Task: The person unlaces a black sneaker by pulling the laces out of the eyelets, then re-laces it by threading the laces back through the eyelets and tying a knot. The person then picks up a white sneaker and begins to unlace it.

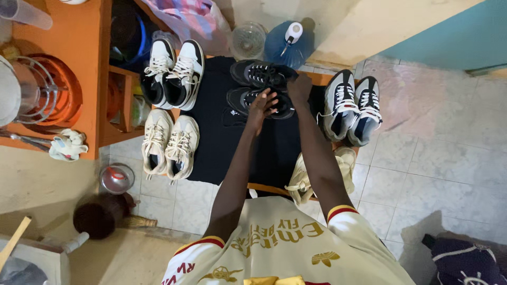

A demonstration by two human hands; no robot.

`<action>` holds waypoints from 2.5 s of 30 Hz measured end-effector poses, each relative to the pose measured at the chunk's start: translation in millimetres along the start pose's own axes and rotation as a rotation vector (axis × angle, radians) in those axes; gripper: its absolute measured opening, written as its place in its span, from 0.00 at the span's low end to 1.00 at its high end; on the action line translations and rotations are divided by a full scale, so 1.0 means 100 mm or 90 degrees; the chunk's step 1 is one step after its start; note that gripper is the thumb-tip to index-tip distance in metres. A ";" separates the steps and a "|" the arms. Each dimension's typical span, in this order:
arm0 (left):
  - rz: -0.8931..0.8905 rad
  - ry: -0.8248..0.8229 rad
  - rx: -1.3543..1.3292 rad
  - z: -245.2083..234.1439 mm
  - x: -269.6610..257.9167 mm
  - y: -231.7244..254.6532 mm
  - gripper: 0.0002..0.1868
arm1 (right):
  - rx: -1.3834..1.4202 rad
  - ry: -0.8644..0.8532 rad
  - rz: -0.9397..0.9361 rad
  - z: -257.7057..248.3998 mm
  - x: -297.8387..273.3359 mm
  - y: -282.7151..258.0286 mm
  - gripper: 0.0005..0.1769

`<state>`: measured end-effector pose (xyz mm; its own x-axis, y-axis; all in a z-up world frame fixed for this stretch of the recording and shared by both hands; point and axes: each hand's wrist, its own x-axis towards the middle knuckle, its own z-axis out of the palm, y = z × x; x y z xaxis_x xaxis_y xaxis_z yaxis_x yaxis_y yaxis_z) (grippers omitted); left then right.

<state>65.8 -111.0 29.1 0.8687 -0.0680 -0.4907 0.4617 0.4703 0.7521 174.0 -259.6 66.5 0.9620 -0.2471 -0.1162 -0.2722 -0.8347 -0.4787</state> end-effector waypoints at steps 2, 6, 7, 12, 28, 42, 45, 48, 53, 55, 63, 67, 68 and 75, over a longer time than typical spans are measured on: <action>0.000 -0.003 0.014 0.01 -0.01 0.01 0.41 | -0.018 -0.014 0.004 0.00 0.02 0.03 0.12; 0.024 -0.009 0.023 0.06 -0.06 0.04 0.38 | 0.153 0.104 0.008 -0.26 -0.18 0.10 0.10; 0.047 0.007 0.014 0.11 -0.08 0.04 0.37 | 0.200 0.136 -0.004 -0.33 -0.28 0.10 0.10; 0.251 0.116 0.167 0.52 -0.33 0.27 0.31 | 0.310 0.215 0.051 -0.53 -0.80 -0.02 0.10; 0.466 0.054 0.467 0.26 -1.87 1.48 0.30 | 0.653 0.228 0.179 -0.14 -2.65 -0.86 0.20; 0.608 0.113 0.542 -0.67 -2.18 1.41 0.12 | 0.443 0.089 -0.008 -0.54 -3.28 -1.15 0.27; 0.629 0.061 0.523 -0.70 -2.26 1.36 0.13 | 0.462 -0.014 0.040 -0.65 -3.27 -1.10 0.28; 0.631 0.035 0.522 -0.63 -2.33 1.37 0.13 | 0.463 -0.070 0.115 -0.62 -3.20 -1.01 0.25; 0.583 0.107 0.511 -0.36 -2.40 1.42 0.15 | 0.617 -0.035 0.246 -0.31 -3.01 -0.87 0.25; 0.552 0.125 0.463 -0.26 -2.43 1.37 0.13 | 0.543 0.109 0.107 -0.19 -2.94 -0.82 0.22; 0.410 -0.001 0.415 -0.19 -2.10 1.13 0.16 | 0.489 0.172 0.052 0.01 -2.75 -0.78 0.33; 0.210 0.003 0.184 -0.24 -1.75 0.99 0.12 | 0.489 0.182 0.028 0.04 -2.75 -0.81 0.36; 0.174 -0.023 0.066 -0.26 -1.68 0.95 0.12 | 0.484 0.199 0.018 0.03 -2.75 -0.82 0.37; 0.125 -0.152 -0.323 -0.25 -1.53 0.80 0.07 | 0.578 0.214 -0.062 -0.17 -2.88 -0.98 0.36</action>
<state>-34.9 -41.0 153.9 0.9727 -0.1049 -0.2071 0.1953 0.8522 0.4854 -76.4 -114.8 161.7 0.8851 -0.4419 0.1461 0.0634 -0.1964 -0.9785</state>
